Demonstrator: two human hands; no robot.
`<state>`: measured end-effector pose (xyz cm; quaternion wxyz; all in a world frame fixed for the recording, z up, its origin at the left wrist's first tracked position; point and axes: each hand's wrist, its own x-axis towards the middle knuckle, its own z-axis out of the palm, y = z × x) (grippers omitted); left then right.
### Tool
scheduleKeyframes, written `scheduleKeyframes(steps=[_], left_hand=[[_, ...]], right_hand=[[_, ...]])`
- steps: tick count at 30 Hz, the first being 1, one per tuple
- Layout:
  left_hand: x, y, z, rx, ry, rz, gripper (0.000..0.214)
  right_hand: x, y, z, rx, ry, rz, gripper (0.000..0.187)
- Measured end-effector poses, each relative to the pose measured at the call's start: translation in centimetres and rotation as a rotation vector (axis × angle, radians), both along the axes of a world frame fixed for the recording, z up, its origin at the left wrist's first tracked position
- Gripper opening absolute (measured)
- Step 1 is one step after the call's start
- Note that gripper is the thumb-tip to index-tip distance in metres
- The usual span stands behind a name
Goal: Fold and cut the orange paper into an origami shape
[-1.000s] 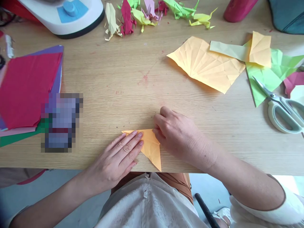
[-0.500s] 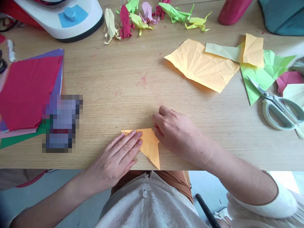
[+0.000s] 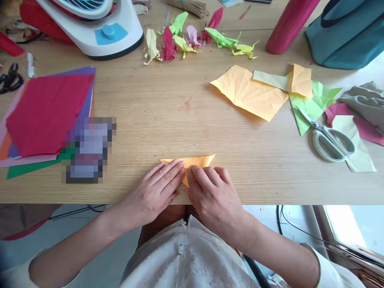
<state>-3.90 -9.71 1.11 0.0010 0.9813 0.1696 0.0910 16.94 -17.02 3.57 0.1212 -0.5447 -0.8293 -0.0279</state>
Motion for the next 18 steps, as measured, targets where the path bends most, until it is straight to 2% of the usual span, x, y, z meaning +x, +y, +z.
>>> scheduleKeyframes(steps=[4,10,18], left_hand=[[0.1,0.0,0.0,0.022,0.007,0.0,0.048],[0.1,-0.1,0.3,-0.004,0.028,0.011,0.05],[0.2,-0.2,0.6,0.0,0.067,0.034,0.059]], right_hand=[[0.2,-0.7,-0.8,0.0,-0.029,-0.061,0.031],[0.2,-0.8,-1.5,-0.023,-0.02,-0.081,0.038],[-0.3,-0.8,-1.8,0.025,-0.026,-0.085,0.039]])
